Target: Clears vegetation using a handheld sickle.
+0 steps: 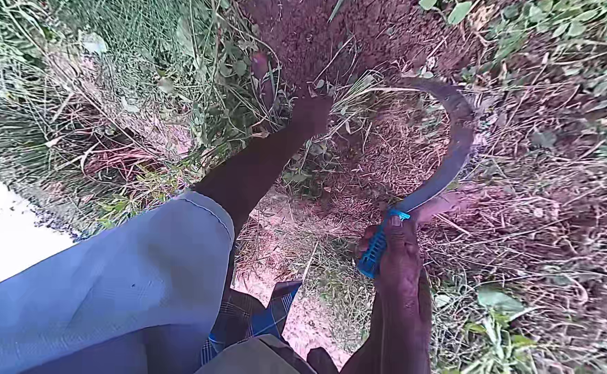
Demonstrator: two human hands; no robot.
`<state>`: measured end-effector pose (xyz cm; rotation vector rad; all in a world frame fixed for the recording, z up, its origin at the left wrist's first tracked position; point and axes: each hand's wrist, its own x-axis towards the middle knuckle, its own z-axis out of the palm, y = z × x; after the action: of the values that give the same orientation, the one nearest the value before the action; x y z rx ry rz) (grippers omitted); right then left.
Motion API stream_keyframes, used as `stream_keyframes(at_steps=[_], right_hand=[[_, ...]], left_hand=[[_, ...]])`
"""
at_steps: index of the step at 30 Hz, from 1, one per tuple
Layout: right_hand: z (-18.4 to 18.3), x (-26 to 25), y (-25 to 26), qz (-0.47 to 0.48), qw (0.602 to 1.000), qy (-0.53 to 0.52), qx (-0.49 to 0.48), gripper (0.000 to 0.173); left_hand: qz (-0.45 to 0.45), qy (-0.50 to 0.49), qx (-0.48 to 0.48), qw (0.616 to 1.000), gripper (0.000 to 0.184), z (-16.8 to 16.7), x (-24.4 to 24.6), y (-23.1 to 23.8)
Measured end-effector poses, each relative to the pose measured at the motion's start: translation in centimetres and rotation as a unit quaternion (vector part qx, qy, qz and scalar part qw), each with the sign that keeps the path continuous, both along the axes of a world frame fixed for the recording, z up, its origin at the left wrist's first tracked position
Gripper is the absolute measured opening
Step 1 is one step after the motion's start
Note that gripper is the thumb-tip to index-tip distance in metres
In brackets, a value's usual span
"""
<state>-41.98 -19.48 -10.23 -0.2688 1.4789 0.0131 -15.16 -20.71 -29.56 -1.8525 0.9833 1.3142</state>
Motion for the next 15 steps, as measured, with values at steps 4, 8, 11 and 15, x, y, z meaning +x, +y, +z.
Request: stream_keyframes(at_steps=[4, 8, 11, 15], right_hand=[[0.1, -0.1, -0.3, 0.034, 0.999, -0.029, 0.012, 0.032], [-3.9, 0.3, -1.7, 0.08, 0.992, -0.061, 0.072, 0.035], [-10.5, 0.7, -2.7, 0.199, 0.97, -0.076, 0.115, 0.038], [-15.5, 1.5, -3.7, 0.282, 0.935, -0.106, 0.184, 0.04]], left_hand=[[0.031, -0.005, 0.006, 0.999, 0.055, 1.3, -0.4, 1.2], [0.046, -0.008, 0.042, 0.998, 0.051, 3.2, 0.0, 1.9], [0.035, -0.027, 0.021, 0.999, 0.051, 2.9, 0.8, 2.0], [0.01, -0.014, -0.005, 1.0, 0.049, 2.8, 2.1, 2.8]])
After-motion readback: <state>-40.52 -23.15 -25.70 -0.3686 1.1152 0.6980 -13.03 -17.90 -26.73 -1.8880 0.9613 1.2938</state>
